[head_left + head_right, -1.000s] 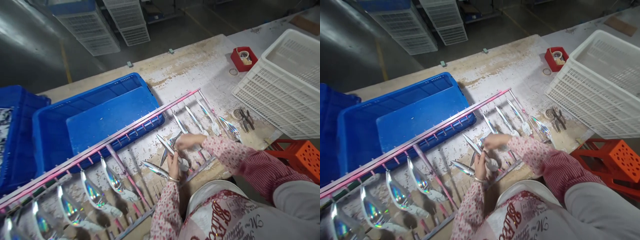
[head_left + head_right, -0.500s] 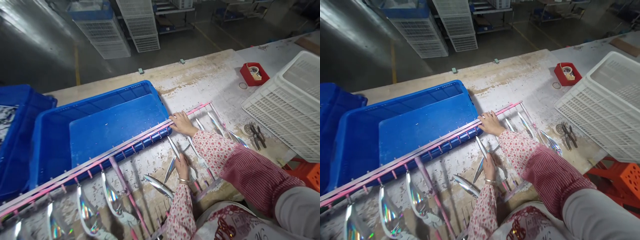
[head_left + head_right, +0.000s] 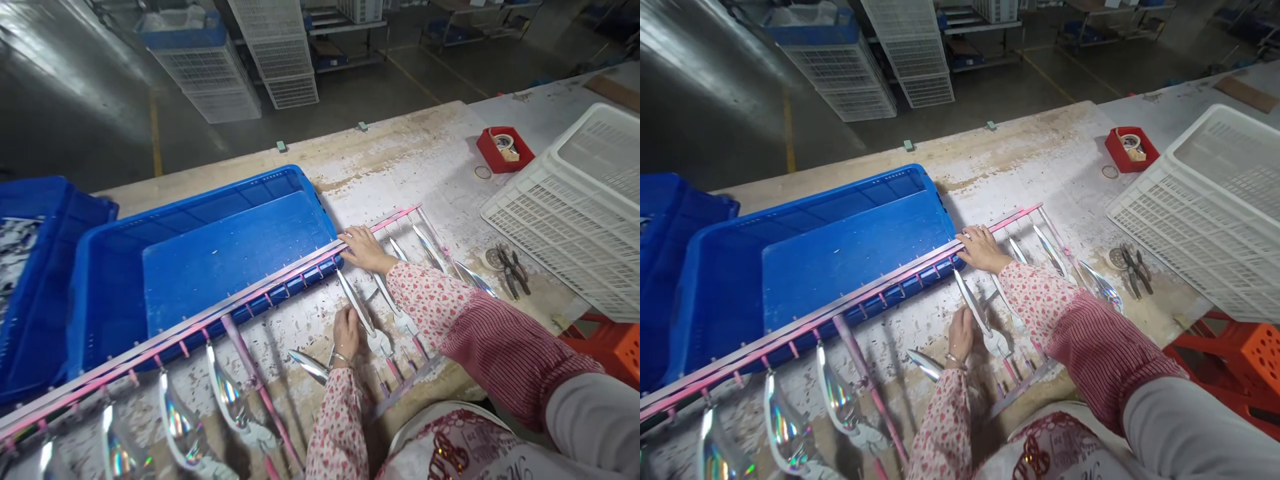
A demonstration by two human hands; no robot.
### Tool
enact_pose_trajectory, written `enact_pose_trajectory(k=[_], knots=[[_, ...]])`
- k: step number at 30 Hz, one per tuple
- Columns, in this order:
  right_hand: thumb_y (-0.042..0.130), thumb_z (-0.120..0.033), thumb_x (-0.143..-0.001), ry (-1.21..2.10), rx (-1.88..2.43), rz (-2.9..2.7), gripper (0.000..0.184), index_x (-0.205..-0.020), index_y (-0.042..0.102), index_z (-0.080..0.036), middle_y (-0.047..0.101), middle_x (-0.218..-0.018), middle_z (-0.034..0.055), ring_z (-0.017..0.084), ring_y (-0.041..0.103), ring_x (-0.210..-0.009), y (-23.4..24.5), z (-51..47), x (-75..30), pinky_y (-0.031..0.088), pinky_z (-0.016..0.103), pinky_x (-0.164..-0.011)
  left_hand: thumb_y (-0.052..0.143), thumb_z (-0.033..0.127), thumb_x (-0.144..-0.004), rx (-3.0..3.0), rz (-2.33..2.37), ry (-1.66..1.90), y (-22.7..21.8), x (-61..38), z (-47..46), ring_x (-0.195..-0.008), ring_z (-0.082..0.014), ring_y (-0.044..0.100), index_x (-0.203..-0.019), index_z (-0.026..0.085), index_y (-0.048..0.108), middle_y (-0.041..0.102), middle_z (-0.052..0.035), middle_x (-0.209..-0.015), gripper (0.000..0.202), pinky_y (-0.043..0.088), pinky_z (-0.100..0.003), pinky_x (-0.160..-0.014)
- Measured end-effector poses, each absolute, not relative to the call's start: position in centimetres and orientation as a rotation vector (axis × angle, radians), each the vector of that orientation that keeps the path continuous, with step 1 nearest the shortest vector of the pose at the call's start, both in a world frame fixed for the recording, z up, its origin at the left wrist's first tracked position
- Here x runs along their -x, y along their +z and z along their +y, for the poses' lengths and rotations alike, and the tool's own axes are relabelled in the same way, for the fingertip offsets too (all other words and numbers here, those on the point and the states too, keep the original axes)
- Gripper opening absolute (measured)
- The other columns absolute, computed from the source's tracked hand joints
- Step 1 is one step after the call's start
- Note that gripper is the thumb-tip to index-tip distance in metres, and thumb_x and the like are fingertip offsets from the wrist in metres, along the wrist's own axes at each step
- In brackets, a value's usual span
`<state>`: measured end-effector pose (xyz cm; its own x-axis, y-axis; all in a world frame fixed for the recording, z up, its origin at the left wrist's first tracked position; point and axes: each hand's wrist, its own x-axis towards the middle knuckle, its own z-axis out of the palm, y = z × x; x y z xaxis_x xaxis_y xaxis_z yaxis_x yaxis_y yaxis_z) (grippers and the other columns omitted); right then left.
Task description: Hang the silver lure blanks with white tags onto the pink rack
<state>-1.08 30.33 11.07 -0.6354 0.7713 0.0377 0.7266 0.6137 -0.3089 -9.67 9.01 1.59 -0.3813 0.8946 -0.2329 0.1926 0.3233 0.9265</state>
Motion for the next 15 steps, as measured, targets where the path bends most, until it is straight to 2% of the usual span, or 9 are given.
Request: enact_pose_trajectory(k=[1,3,6,10,12,15], knots=[[0.054,-0.036,-0.094,0.410,1.240,-2.622,0.050,-0.139,0.048,-0.015,0.044,-0.143,0.0164,0.029,0.031,-0.137,11.3,29.8,0.6,0.018,0.053,-0.118,0.057,0.051,-0.084,-1.037,1.905,1.058,1.2,10.4,8.4,-0.097,-0.0287,0.057,-0.097,0.017,0.064,0.064,-0.0132,-0.099,0.036,0.041,-0.043,-0.093],[0.053,-0.033,-0.094,0.442,1.191,-2.511,0.045,-0.134,0.052,-0.014,0.047,-0.140,0.0164,0.029,0.033,-0.135,11.7,27.9,-0.6,0.024,0.050,-0.117,0.066,0.040,-0.079,-1.169,2.083,0.820,0.4,11.3,7.2,-0.105,-0.0325,0.054,-0.112,0.015,0.061,0.061,-0.0164,-0.110,0.042,0.040,-0.047,-0.096],[0.048,-0.026,-0.095,0.575,1.057,-2.420,0.030,-0.120,0.059,-0.015,0.058,-0.122,0.0139,0.025,0.045,-0.122,11.9,23.9,-2.6,0.035,0.047,-0.110,0.064,0.031,-0.082,-1.311,2.144,0.466,-0.2,11.7,5.8,-0.104,-0.0335,0.053,-0.116,0.010,0.059,0.057,-0.0187,-0.109,0.040,0.043,-0.045,-0.090],[0.047,-0.020,-0.094,0.730,0.853,-2.477,0.023,-0.113,0.060,-0.017,0.064,-0.109,0.0109,0.024,0.052,-0.111,11.8,18.7,-4.3,0.043,0.045,-0.102,0.058,0.034,-0.087,-1.163,2.330,0.508,2.3,13.0,4.5,-0.094,-0.0300,0.055,-0.119,0.012,0.058,0.054,-0.0171,-0.111,0.039,0.044,-0.039,-0.077],[0.050,-0.019,-0.092,0.743,0.745,-2.543,0.026,-0.117,0.059,-0.016,0.063,-0.113,0.0113,0.023,0.051,-0.114,11.9,16.9,-4.3,0.042,0.044,-0.104,0.057,0.029,-0.086,-1.151,2.471,0.505,4.5,14.5,2.9,-0.092,-0.0291,0.055,-0.117,0.015,0.059,0.055,-0.0149,-0.109,0.034,0.043,-0.037,-0.073],[0.059,-0.022,-0.088,0.672,0.630,-2.638,0.045,-0.132,0.051,-0.014,0.051,-0.137,0.0159,0.026,0.039,-0.132,12.7,15.2,-3.2,0.035,0.047,-0.112,0.056,0.023,-0.082,-1.258,2.630,0.636,7.4,17.2,-1.3,-0.092,-0.0294,0.054,-0.108,0.018,0.064,0.058,-0.0131,-0.101,0.027,0.041,-0.039,-0.078]])
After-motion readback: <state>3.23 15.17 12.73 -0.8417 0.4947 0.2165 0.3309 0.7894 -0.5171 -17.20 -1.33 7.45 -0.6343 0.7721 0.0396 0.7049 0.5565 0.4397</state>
